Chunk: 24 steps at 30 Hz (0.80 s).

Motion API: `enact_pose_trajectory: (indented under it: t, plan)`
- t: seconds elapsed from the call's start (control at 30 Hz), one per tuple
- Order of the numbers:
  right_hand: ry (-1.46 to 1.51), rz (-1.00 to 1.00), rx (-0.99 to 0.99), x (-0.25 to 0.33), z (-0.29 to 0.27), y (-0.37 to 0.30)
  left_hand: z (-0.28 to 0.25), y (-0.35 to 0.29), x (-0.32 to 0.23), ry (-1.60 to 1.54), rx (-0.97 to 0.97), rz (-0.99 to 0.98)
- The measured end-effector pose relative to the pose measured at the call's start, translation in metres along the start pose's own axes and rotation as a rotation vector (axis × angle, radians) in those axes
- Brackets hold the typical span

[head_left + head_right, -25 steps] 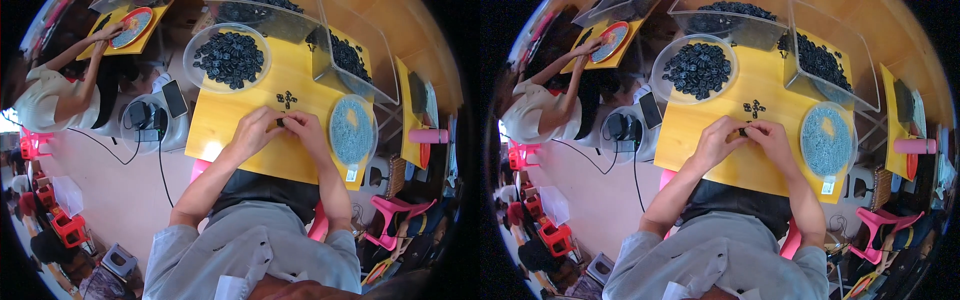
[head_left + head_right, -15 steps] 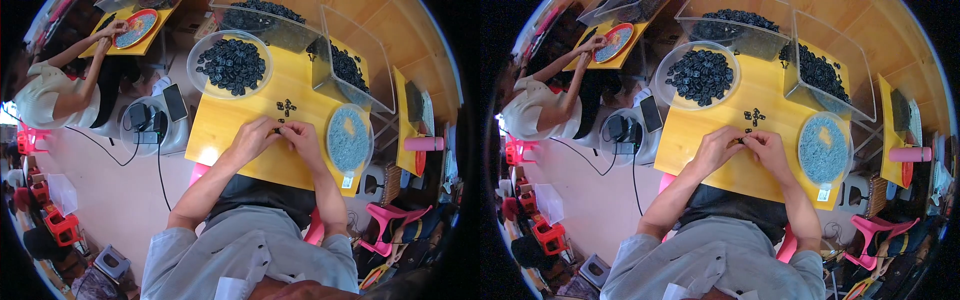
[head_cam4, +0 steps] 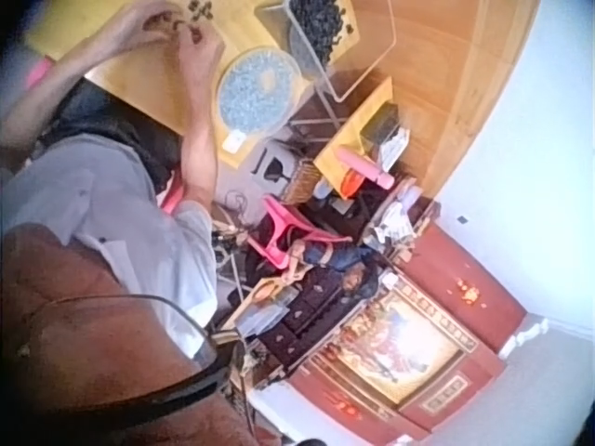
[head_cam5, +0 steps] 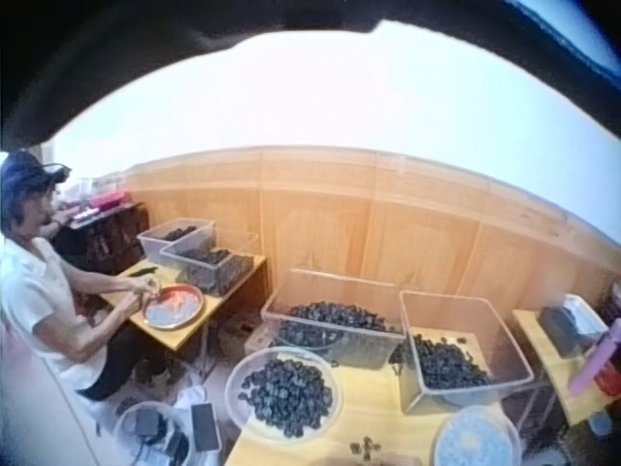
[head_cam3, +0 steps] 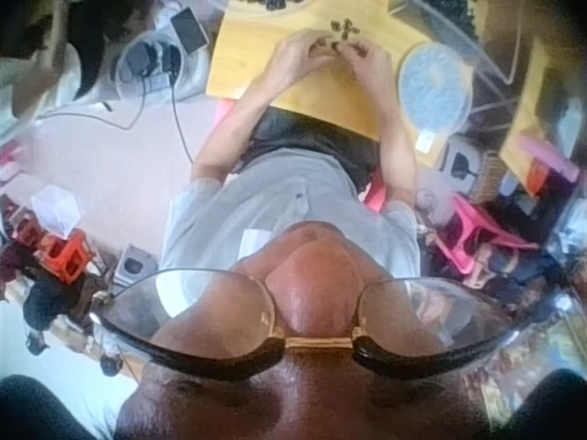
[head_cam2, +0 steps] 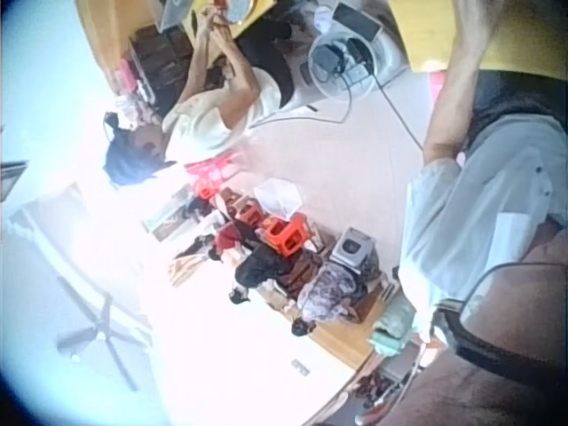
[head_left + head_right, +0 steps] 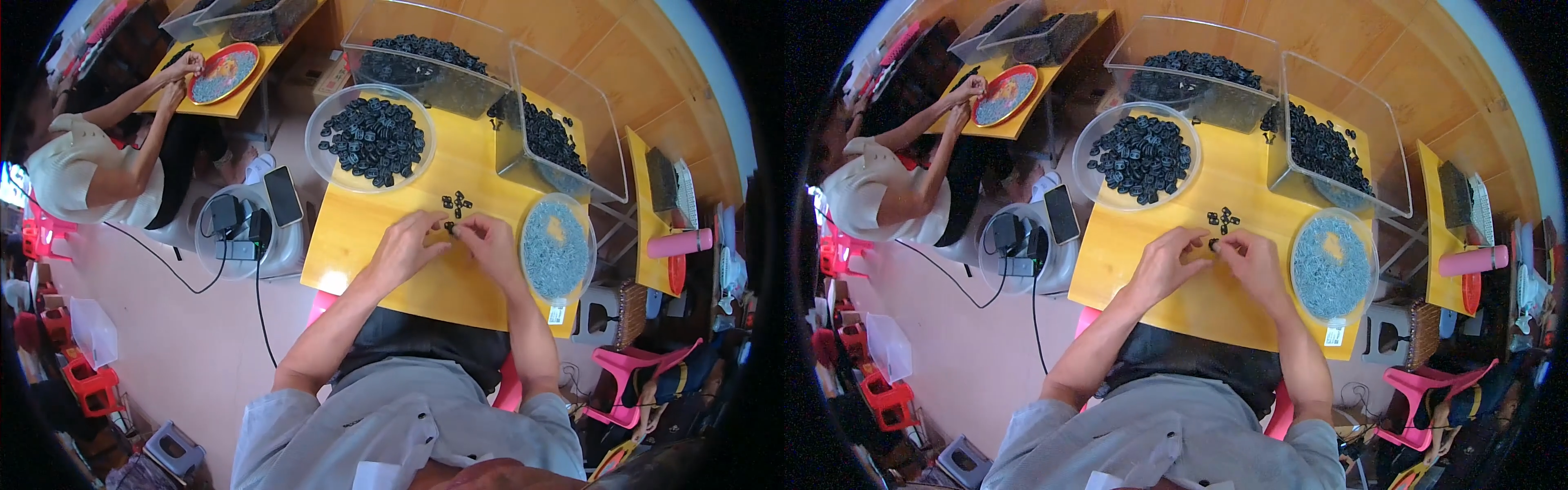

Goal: The person assembles small components by hand, repeatedly picking up plastic clips and small metal pins from the table and inserting the pins into the clips.

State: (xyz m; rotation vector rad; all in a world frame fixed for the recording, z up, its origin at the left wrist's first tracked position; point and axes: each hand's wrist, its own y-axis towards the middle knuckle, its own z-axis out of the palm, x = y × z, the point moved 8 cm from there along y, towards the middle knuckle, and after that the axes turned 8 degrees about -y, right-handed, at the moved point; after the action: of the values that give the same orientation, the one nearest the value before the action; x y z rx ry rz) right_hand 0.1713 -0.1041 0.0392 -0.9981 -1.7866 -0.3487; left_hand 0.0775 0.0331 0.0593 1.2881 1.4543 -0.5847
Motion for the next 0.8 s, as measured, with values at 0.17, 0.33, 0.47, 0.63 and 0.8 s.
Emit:
enact_pose_trajectory:
  t: [0.17,0.33,0.47,0.63,0.8]
  plan:
    - [-0.208,-0.081,-0.073,0.051,-0.018,0.028,-0.001,-0.001,0.015,0.006,-0.037,-0.016]
    - [0.174,-0.412,-0.286,0.119,-0.02,0.042,0.001,-0.004,0.018,0.053,-0.008,0.059]
    - [-0.098,-0.404,-0.292,0.114,-0.044,0.04,-0.003,0.001,0.027,0.054,-0.043,0.022]
    - [-0.271,-0.251,-0.329,0.07,-0.08,0.025,-0.001,0.001,0.019,0.062,-0.037,0.066]
    - [-0.45,-0.172,-0.24,0.035,-0.072,0.009,0.003,0.003,0.016,0.103,0.007,0.083]
